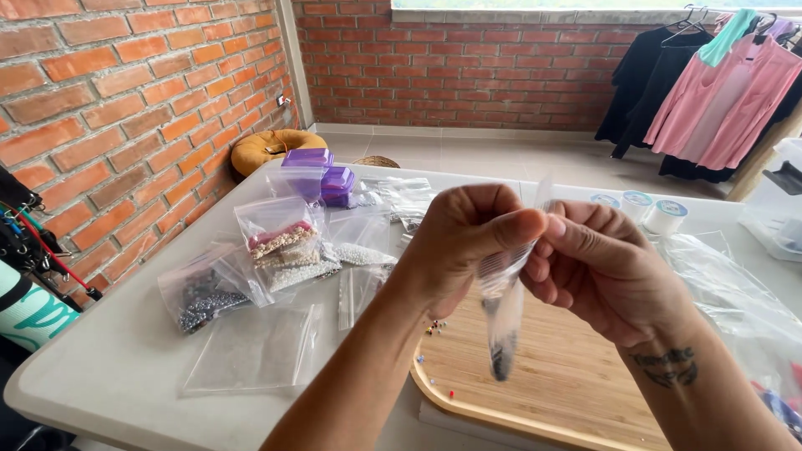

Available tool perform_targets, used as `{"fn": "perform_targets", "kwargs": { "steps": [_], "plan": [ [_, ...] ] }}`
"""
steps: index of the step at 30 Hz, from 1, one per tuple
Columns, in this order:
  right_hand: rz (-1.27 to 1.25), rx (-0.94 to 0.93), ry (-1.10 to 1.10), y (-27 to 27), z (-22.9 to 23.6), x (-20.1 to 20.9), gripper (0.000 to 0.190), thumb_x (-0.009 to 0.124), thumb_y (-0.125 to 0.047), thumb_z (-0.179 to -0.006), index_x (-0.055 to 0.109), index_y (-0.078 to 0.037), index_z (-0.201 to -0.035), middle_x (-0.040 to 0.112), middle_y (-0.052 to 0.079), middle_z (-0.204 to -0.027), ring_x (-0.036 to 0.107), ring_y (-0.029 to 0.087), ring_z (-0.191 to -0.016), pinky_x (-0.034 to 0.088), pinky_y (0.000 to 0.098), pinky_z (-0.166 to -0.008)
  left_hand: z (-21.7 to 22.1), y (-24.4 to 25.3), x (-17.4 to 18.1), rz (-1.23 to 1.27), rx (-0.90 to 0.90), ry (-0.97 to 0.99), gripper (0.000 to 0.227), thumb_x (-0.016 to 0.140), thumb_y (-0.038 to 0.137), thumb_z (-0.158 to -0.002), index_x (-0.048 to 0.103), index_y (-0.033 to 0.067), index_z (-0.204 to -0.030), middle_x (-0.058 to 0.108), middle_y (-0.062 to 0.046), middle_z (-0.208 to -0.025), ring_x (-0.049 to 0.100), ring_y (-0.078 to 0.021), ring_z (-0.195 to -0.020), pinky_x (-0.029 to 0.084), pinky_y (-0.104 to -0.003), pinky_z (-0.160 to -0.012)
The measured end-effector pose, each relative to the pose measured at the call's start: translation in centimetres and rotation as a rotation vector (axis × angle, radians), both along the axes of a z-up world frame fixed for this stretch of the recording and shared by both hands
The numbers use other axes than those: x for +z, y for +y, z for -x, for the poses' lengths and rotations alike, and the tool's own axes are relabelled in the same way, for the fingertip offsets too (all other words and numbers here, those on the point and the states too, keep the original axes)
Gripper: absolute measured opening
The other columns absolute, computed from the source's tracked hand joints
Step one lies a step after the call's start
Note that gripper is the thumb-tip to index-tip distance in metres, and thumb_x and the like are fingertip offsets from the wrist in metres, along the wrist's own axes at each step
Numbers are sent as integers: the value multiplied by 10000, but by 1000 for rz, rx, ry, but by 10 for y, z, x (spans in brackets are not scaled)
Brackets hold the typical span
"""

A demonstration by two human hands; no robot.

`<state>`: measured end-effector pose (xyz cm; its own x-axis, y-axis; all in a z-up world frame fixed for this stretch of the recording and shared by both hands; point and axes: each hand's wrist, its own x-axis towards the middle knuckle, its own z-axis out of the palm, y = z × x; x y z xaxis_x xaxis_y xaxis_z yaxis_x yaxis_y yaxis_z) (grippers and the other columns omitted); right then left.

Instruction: Sorting and bagging small jewelry beads into plastic zip-lock bags

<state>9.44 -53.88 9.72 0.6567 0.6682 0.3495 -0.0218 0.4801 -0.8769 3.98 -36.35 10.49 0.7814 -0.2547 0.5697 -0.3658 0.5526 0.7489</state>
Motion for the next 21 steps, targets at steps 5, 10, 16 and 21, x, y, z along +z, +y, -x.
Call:
{"fn": "perform_targets", "kwargs": {
  "steps": [5, 10, 16, 21],
  "plan": [
    [33, -7, -65, 24, 5, -6, 231, 637, -122, -962, 636, 12, -775, 687, 191, -690, 599, 220, -514, 433, 260, -445, -10, 23, -41, 188, -58, 72, 257, 825, 234, -881, 643, 58, -836, 691, -179, -716, 685, -313, -609, 561, -406, -579],
    [614, -474, -600, 30, 13, -2, 299, 624, -88, -887, 655, -47, -593, 619, 33, -506, 525, 98, -496, 412, 278, -504, 12, 34, -35, -708, 974, -502, 308, 714, 90, -926, 523, 122, -686, 488, 44, -585, 410, -67, -542, 338, -263, -477],
    [1026, -917, -1092, 28, 18, -7, 362, 599, -221, -775, 365, -94, -530, 321, 82, -463, 229, 204, -549, 283, 425, -483, 7, 28, -44, -1001, 1334, -691, 217, 642, 121, -907, 502, 142, -743, 532, 21, -595, 511, -163, -480, 327, -359, -428],
    [933, -899, -1021, 14, 15, 12, 413, 653, -194, -763, 316, -130, -533, 235, 0, -523, 213, 133, -539, 246, 356, -474, 6, 39, -42, -895, 1387, -642, 182, 646, 79, -849, 537, 165, -731, 609, 54, -650, 566, -150, -529, 396, -354, -472]
  ]
}}
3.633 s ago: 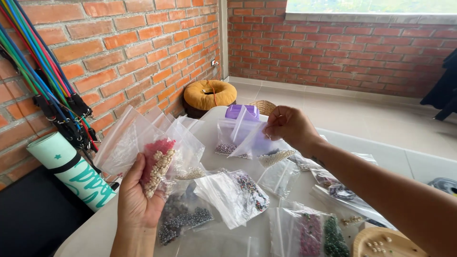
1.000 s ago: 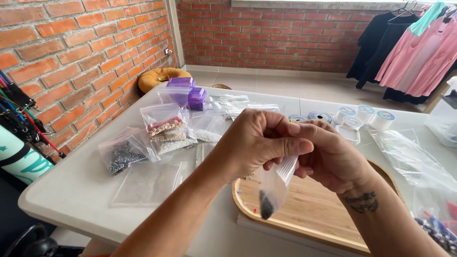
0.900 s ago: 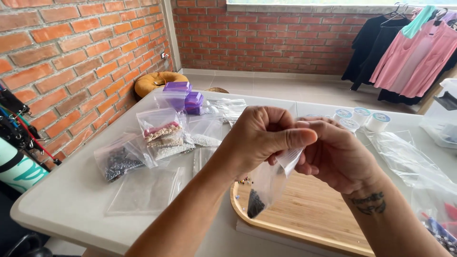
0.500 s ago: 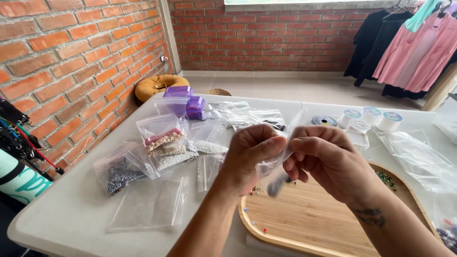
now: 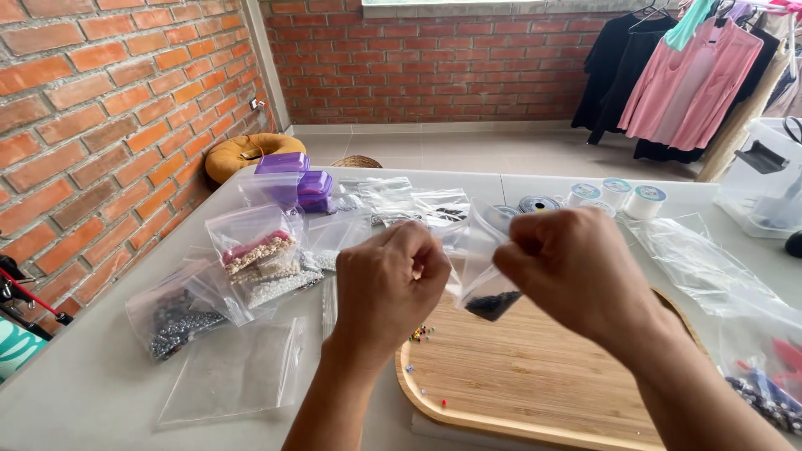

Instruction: Sorting and bagging small jewelry beads into plastic zip-lock bags

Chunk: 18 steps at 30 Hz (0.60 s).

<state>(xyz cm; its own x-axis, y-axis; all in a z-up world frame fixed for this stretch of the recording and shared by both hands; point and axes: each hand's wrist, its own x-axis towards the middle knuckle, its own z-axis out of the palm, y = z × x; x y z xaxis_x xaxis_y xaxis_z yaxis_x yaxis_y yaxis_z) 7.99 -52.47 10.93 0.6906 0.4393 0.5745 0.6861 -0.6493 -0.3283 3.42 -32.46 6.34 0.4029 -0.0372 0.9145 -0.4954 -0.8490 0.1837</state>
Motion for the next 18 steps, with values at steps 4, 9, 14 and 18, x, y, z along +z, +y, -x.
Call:
{"fn": "perform_targets", "kwargs": {
  "steps": [4, 9, 14, 18],
  "plan": [
    [-242, 90, 409, -4, 2, 17, 258, 604, -52, -772, 642, -1, -522, 567, 56, -475, 496, 105, -489, 380, 293, -457, 8, -4, 11, 208, -338, 6, 98, 569, 69, -844, 482, 98, -878, 676, -125, -1046, 683, -258, -1008, 539, -359, -869],
    [-294, 172, 508, 0, 5, 20, 245, 590, -26, -767, 666, 16, -537, 612, 86, -475, 526, 126, -467, 425, 291, -492, 8, -24, -2, 109, -504, 285, 1213, 702, 652, -692, 164, 14, -1571, 182, -247, -1700, 213, -394, -1604, 219, -505, -1303],
    [-215, 314, 554, -5, -1, 15, 220, 611, -18, -745, 681, 9, -538, 642, 92, -472, 556, 124, -451, 413, 282, -453, -4, -31, -17, -29, -379, 227, 1443, 648, 769, -609, -12, -80, -1573, 90, -320, -1696, 183, -512, -1594, 209, -563, -1304],
    [-105, 360, 599, -11, -5, 20, 172, 601, -56, -684, 645, -6, -525, 645, 77, -486, 581, 131, -475, 435, 303, -465, -5, -35, -20, 34, -501, 267, 1442, 701, 711, -625, -86, -33, -1577, 251, -371, -1649, 329, -505, -1538, 329, -546, -1224]
  ]
}}
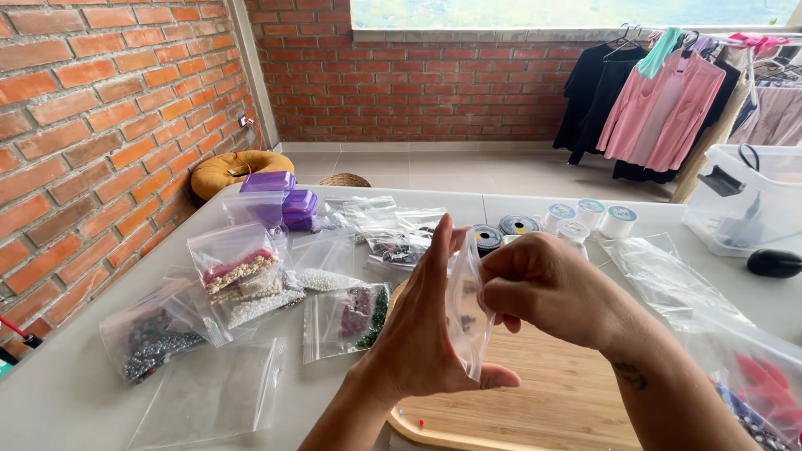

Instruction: Sorting and bagging small jewelry beads into plastic zip-lock bags

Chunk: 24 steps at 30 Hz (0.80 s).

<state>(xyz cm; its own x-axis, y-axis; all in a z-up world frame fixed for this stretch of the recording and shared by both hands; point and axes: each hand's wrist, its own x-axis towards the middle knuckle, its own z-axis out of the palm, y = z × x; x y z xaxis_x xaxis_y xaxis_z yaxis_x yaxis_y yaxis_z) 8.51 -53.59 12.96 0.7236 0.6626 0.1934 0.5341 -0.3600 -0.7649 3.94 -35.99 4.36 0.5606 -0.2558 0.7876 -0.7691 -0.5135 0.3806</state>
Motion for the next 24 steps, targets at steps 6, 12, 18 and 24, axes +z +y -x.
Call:
{"fn": "perform_targets", "kwargs": {
  "steps": [6, 12, 18, 24],
  "plan": [
    [30, 83, 45, -4, -6, 2, 165, 588, -59, -686, 681, 5, -565, 644, 81, -515, 600, 148, -499, 458, 305, -492, -1, -4, -4, -44, 20, 16, 1476, 759, 684, -568, -21, -69, -1570, 281, -320, -1621, 378, -480, -1476, 356, -530, -1187],
    [47, 46, 123, -8, -16, -3, 204, 598, -63, -748, 684, 6, -576, 650, 92, -521, 601, 156, -490, 396, 304, -462, 2, -2, -1, -113, 118, -33, 1439, 903, 563, -543, 96, -31, -1576, 312, -274, -1630, 344, -456, -1497, 312, -547, -1225],
    [58, 140, 100, -10, -16, -3, 214, 602, -46, -785, 718, -8, -608, 652, 75, -533, 602, 133, -502, 416, 299, -469, 10, -3, 6, -5, 105, -35, 1370, 888, 492, -576, 118, -58, -1567, 288, -293, -1630, 320, -452, -1529, 262, -498, -1270],
    [-52, 114, -12, -18, -25, -20, 186, 737, -7, -861, 677, -46, -690, 561, -4, -642, 494, 113, -613, 430, 292, -550, 16, -7, 11, 154, 29, 62, 1249, 870, 316, -635, 132, -32, -1581, 413, -236, -1544, 476, -383, -1437, 421, -475, -1155]
  ]
}}
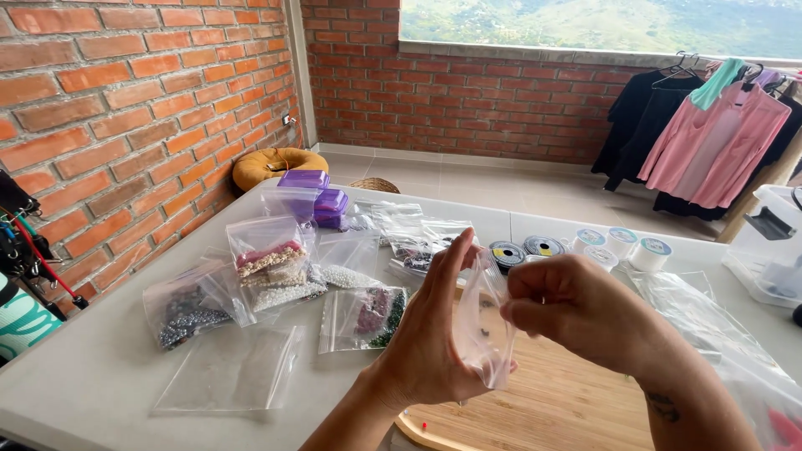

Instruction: Sorting and bagging small jewelry beads into plastic zip-lock bags

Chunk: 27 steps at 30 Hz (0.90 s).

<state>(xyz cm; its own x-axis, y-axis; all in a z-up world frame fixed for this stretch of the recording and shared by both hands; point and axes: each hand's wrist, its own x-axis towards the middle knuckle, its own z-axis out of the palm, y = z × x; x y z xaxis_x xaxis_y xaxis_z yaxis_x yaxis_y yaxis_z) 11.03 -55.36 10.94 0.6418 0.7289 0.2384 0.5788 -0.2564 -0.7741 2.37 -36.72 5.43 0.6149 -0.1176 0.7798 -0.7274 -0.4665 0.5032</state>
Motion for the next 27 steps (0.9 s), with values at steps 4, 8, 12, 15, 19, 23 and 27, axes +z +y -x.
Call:
{"fn": "perform_targets", "kwargs": {
  "steps": [4, 8, 12, 15, 19, 23, 27],
  "plan": [
    [-196, -94, -578, 5, 41, 29, 174, 644, 50, -796, 700, -112, -821, 765, -5, -941, 700, 114, -800, 546, 263, -692, -5, 2, -7, 140, -111, 74, 1235, 885, 136, -678, 88, 55, -1619, 485, -205, -1484, 507, -352, -1420, 476, -442, -1128],
    [-75, 185, -748, 15, 51, 27, 286, 524, 73, -815, 734, -109, -883, 796, 8, -891, 753, 203, -820, 504, 381, -884, -3, 2, -8, 232, -267, 143, 1129, 803, 73, -730, 116, 81, -1626, 473, -220, -1493, 457, -293, -1448, 337, -360, -1205],
    [30, 248, -749, 25, 45, 18, 207, 549, 42, -799, 713, -60, -874, 795, 41, -921, 719, 275, -895, 509, 417, -894, -7, 1, -10, 376, -528, 225, 1117, 776, 79, -753, 103, 89, -1645, 424, -178, -1444, 452, -284, -1405, 397, -393, -1163],
    [38, 300, -740, 26, 43, 16, 279, 552, 91, -765, 709, -39, -956, 797, 58, -991, 713, 317, -940, 506, 441, -920, -9, 5, -12, 424, -578, 277, 1136, 815, 55, -741, 129, 96, -1646, 439, -141, -1387, 504, -258, -1322, 459, -396, -1072],
    [-113, 251, -641, 21, 43, 23, 163, 591, -45, -960, 740, -50, -1027, 795, 98, -1107, 735, 292, -1228, 607, 380, -927, -11, 14, -9, 510, -586, 256, 1083, 871, 223, -781, 217, 94, -1634, 540, -112, -1349, 559, -282, -1274, 442, -506, -1134],
    [-245, -28, -513, -3, 8, 13, 117, 690, -70, -926, 774, -49, -1005, 790, 54, -1071, 738, 138, -982, 553, 260, -876, -13, 31, -2, 586, -520, 155, 958, 844, 194, -811, 292, 86, -1587, 613, -110, -1240, 657, -270, -1127, 613, -554, -1050],
    [194, -30, -468, 5, -21, -44, 330, 615, -13, -881, 770, -145, -1142, 761, 14, -1167, 703, 172, -972, 504, 334, -923, -24, 39, -7, 721, -377, 111, 958, 851, 176, -726, 367, 116, -1551, 579, -124, -1249, 676, -274, -1087, 533, -443, -1054]
  ]
}}
